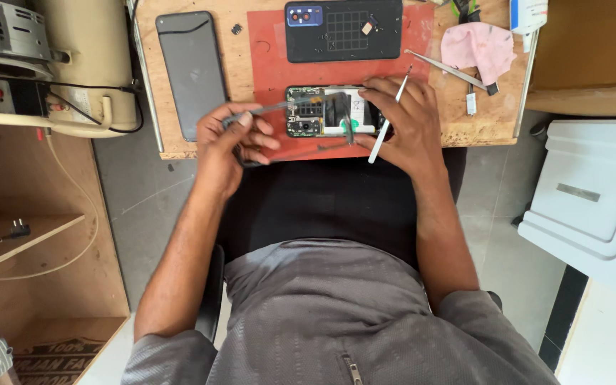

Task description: The person uses a metal spudger to pry and separate the metal frame from the smartphone body. They work along the edges to release the frame, then set it aside on the workbench.

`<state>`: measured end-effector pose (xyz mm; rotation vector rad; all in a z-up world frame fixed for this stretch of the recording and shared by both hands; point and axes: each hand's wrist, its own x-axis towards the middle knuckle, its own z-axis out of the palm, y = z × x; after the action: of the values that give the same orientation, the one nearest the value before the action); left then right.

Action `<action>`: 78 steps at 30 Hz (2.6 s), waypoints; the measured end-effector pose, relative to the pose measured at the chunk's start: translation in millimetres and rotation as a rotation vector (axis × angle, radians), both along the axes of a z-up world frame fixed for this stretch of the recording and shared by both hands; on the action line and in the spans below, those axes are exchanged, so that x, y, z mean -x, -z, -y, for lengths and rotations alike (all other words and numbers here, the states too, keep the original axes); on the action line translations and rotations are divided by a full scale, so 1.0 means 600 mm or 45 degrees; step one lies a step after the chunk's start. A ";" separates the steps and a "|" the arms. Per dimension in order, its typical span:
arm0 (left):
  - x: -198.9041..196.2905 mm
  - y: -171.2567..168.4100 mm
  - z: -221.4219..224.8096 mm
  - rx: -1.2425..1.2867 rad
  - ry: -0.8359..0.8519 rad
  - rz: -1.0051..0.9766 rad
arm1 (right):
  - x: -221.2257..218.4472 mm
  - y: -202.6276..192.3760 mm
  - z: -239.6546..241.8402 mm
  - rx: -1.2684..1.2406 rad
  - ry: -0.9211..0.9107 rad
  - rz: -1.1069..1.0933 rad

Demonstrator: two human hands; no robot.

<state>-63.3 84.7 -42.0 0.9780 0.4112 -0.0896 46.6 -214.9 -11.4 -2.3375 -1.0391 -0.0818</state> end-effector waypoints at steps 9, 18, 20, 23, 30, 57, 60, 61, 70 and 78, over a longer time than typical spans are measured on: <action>0.007 0.010 0.041 0.007 0.105 0.029 | -0.034 0.010 0.040 0.015 0.053 0.044; -0.044 0.012 0.131 -0.146 -0.094 0.018 | -0.048 -0.017 0.094 -0.348 0.276 0.016; -0.052 0.003 0.154 -0.346 -0.085 0.069 | -0.043 -0.019 0.102 -0.601 0.352 -0.017; -0.052 -0.014 0.163 -1.266 -0.042 0.282 | -0.022 -0.011 0.103 -0.955 0.413 -0.165; -0.042 -0.037 0.118 -1.858 0.171 0.439 | 0.056 0.027 0.045 -1.191 0.483 -0.633; -0.013 -0.019 0.165 -1.861 0.281 0.337 | 0.073 0.013 -0.012 -0.995 0.390 -0.628; 0.003 -0.010 0.138 -1.679 0.236 0.459 | 0.073 0.011 -0.007 -1.012 0.400 -0.629; 0.010 -0.008 0.132 -1.605 0.219 0.510 | 0.074 0.010 -0.007 -1.018 0.399 -0.630; 0.024 -0.014 0.086 -1.415 0.589 0.785 | 0.095 -0.033 -0.007 -0.861 0.446 -0.517; 0.020 -0.040 0.059 -1.600 0.681 0.723 | 0.107 -0.046 -0.009 -0.590 0.490 -0.455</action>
<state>-75.2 49.2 -17.9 2.2582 -0.4214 -0.0219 -17.7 -209.5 15.9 -1.9934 -0.3415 -0.0427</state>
